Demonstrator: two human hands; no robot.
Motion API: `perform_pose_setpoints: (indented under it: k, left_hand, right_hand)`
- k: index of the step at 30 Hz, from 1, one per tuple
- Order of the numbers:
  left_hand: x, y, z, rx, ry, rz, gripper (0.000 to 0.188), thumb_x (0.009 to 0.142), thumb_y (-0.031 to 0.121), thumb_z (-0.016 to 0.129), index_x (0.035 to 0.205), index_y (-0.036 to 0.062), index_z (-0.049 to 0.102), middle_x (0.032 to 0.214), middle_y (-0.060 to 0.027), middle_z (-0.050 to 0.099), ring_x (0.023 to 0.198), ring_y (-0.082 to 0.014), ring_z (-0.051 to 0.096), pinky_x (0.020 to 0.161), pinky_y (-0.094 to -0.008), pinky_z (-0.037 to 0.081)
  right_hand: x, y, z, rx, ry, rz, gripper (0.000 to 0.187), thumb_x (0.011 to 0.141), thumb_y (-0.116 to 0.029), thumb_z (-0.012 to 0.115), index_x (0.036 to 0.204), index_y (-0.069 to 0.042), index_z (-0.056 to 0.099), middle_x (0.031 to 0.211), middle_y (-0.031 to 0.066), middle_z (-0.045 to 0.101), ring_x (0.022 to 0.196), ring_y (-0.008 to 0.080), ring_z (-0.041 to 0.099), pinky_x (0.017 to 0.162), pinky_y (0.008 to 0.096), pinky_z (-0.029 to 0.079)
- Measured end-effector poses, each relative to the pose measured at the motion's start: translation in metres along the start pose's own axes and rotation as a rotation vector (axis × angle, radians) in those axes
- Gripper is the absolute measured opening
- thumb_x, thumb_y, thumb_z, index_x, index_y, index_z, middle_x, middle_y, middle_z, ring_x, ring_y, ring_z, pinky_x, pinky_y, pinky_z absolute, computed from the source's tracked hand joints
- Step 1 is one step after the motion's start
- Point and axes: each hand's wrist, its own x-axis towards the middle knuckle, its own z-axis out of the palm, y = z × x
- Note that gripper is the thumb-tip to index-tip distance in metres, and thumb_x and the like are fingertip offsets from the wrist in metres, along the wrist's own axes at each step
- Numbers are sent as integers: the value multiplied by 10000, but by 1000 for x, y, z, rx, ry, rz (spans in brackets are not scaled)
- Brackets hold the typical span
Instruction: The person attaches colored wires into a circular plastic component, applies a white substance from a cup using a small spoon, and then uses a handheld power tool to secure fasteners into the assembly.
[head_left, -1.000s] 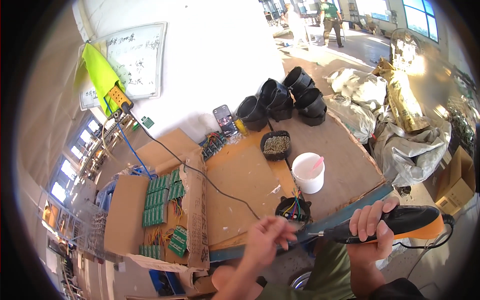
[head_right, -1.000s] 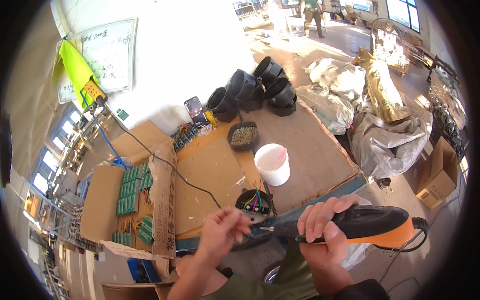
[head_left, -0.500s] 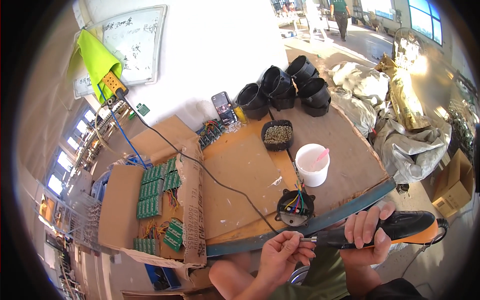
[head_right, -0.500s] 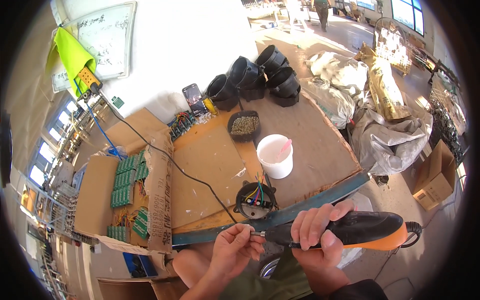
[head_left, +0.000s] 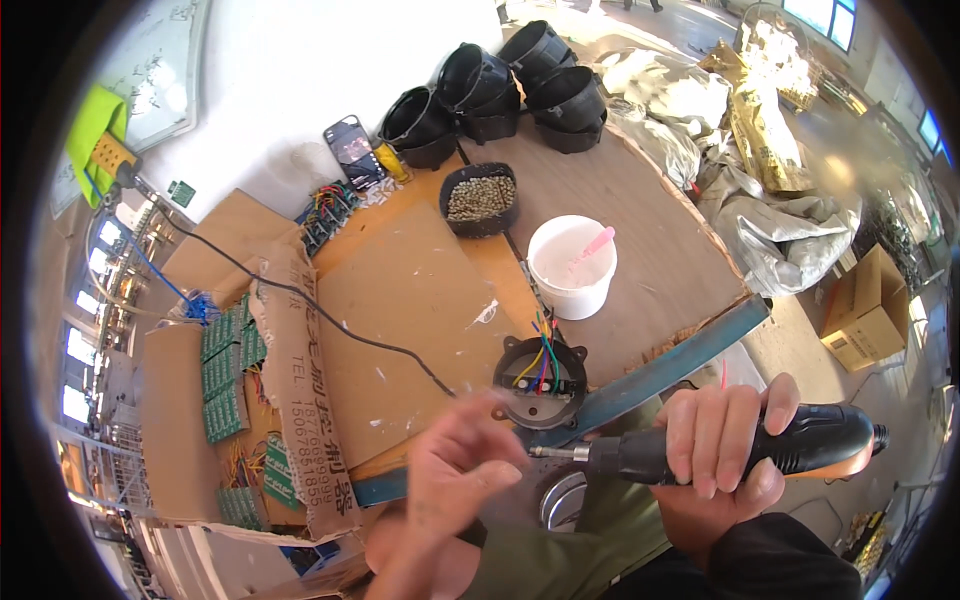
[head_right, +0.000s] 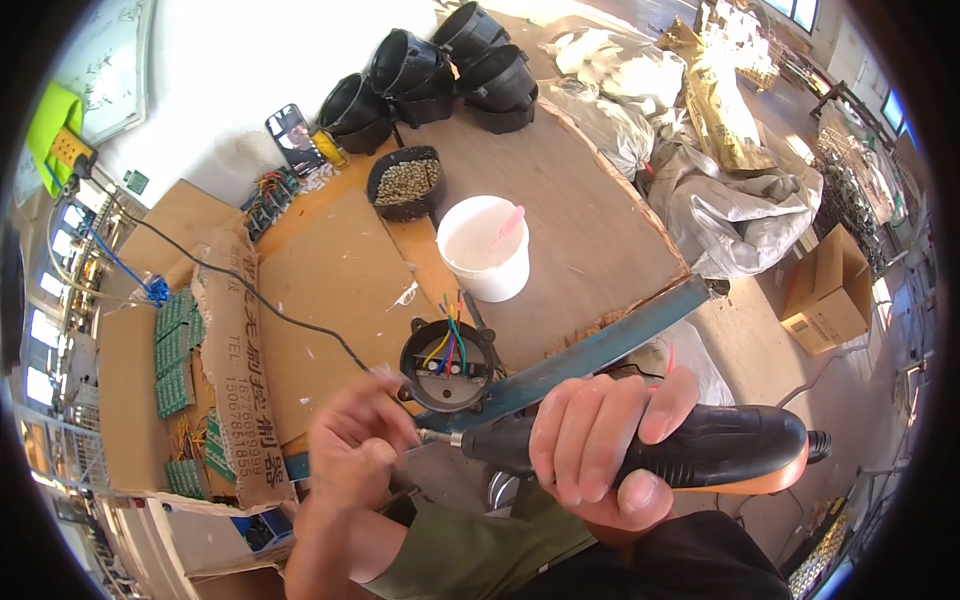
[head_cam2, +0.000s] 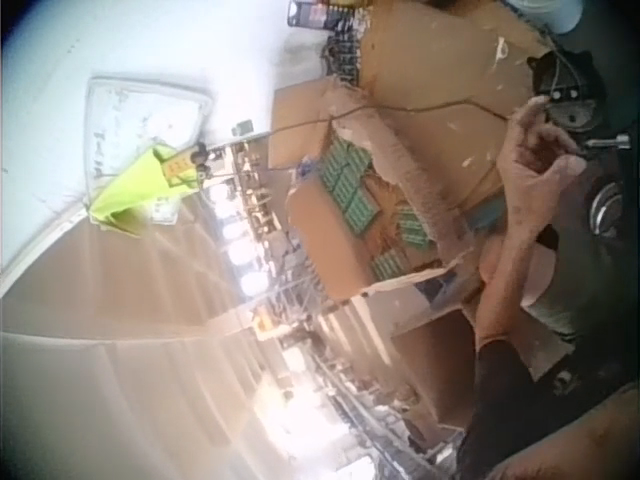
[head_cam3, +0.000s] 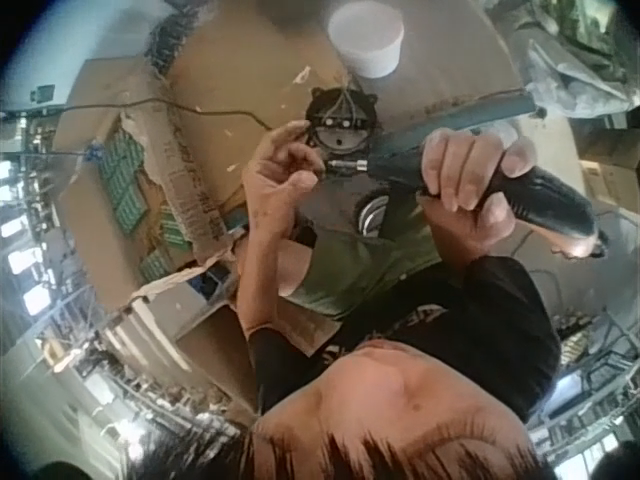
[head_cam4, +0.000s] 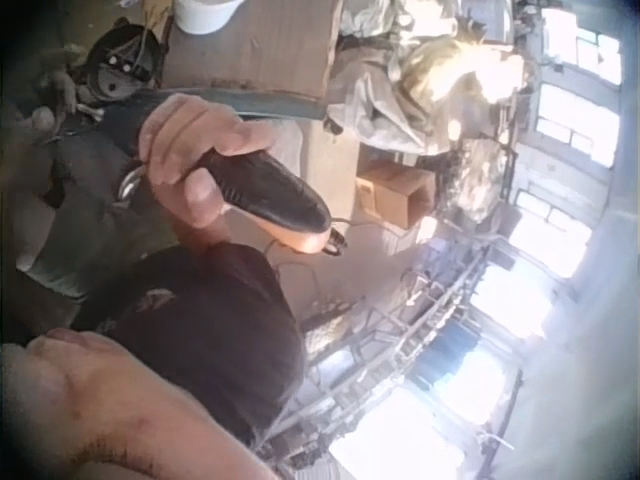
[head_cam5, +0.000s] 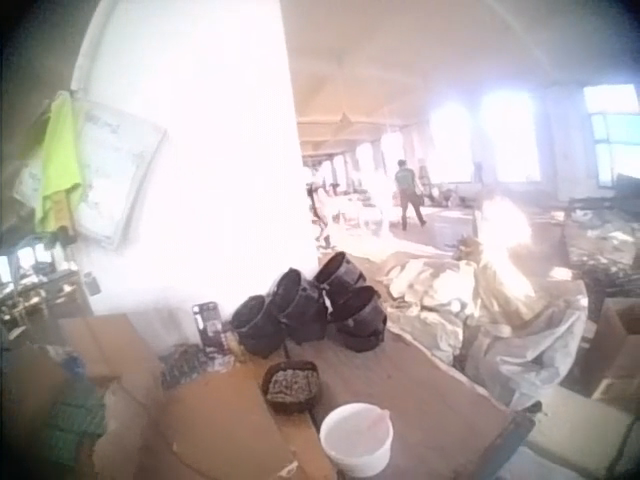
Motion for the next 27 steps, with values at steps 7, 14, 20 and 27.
perform_pose_setpoints:
  k: [7,14,20,27]
  left_hand:
    - [64,-14,-35,917,-151,253,1181,589,166,949,1505,-5,223,1406,-173,443,1296,-268,471,1097,-393,377]
    - [62,-35,-18,674,-120,282,1068,594,44,911,1447,11,269,1382,-175,464,1297,-298,480,1111,-400,368]
    - [61,-39,-14,670,-69,335,1029,584,15,903,1417,23,297,1388,-185,457,1296,-323,483,1100,-412,381]
    - [58,-46,-11,688,-37,402,1028,584,15,898,1420,26,300,1377,-198,463,1288,-335,490,1080,-407,401]
  right_hand:
    - [-1,22,-13,-141,-99,184,315,916,-104,652,1154,-126,446,796,40,581,664,174,576,678,361,487]
    - [-13,48,-32,-306,-294,144,471,783,91,652,1184,-48,447,717,83,609,592,198,585,631,375,530]
    - [-22,61,-31,-334,-231,73,474,722,117,655,1142,-18,483,689,81,607,574,200,593,602,336,518]
    - [-22,73,-32,-328,-259,14,411,696,119,649,1075,28,520,650,99,605,546,219,614,554,340,521]
